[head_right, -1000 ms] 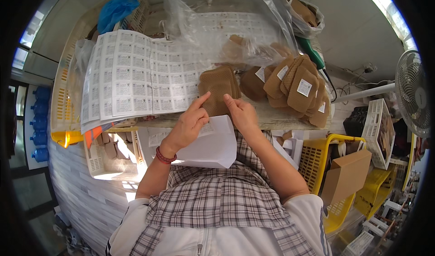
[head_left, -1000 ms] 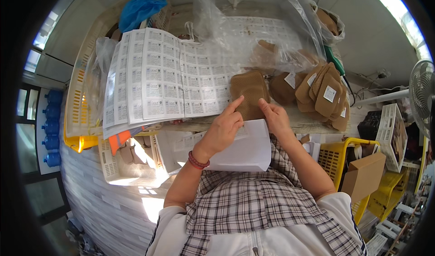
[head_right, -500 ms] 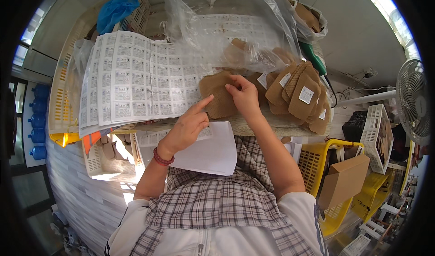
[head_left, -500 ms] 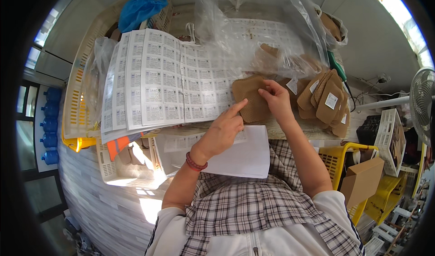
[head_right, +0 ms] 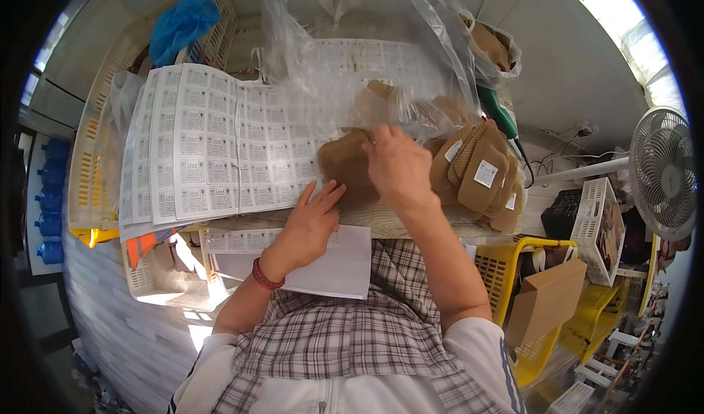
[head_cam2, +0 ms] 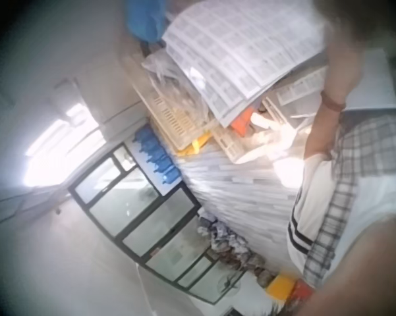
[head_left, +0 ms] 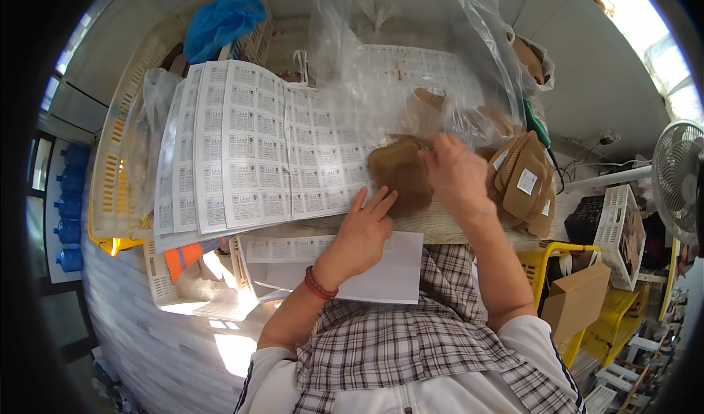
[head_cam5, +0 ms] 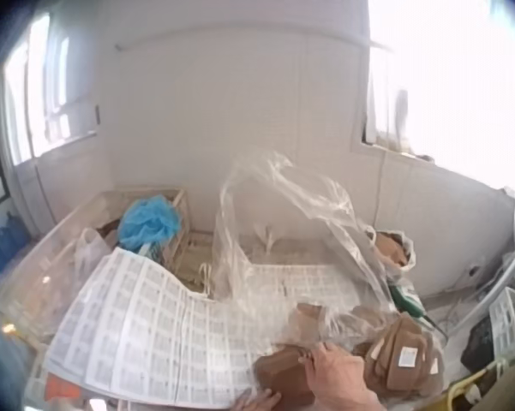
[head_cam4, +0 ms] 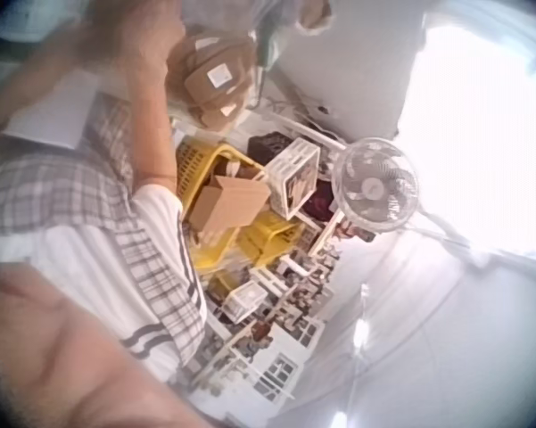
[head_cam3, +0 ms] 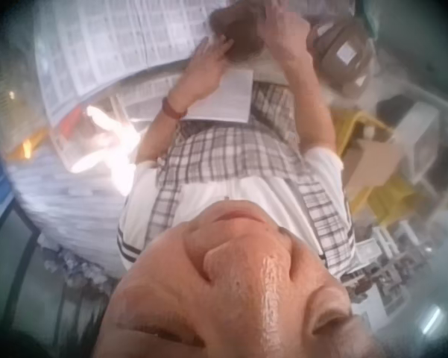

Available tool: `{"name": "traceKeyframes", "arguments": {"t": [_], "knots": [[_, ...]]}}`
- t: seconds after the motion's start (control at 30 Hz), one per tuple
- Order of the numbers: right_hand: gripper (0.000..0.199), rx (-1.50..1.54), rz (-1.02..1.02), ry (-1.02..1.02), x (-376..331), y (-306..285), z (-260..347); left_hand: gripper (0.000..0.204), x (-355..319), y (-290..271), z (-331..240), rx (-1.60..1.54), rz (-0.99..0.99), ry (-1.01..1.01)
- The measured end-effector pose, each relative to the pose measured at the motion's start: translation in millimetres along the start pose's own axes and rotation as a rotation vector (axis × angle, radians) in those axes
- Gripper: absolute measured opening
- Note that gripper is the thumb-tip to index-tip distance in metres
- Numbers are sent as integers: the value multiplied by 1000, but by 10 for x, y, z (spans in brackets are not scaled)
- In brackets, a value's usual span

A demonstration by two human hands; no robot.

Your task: The person repeatedly peels small white labels from a sheet and sticks them onto brown paper pouches. After labeling several pouches, they gather the labeled pouches and place them into a clear plastic bag.

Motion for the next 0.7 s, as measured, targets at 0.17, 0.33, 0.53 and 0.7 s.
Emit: {"name": "traceKeyframes", "arguments": {"t": [0.17, 0.33, 0.53, 0.7], "knots": [[18, -28, -75, 30, 1125, -729, -614, 8, -16, -57, -24, -41, -12, 11], [27, -82, 374, 123, 2217, 540, -1602, 9, 12, -102, -30, -131, -32, 34], [34, -100, 557, 243, 2049, 659, -1071, 10, -95, -78, 67, -151, -71, -15], [36, 131, 308, 252, 2339, 770, -1617, 10, -93, -133, 22, -162, -70, -2]]}}
Point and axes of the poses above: each hand's wrist, its own x-axis towards the middle knuckle, its own y-axis out of the palm, z = x × y, the point moved 5 cm from there along x, towards the middle knuckle, and after that the axes turned 12 degrees about z, right-handed, at the moved point
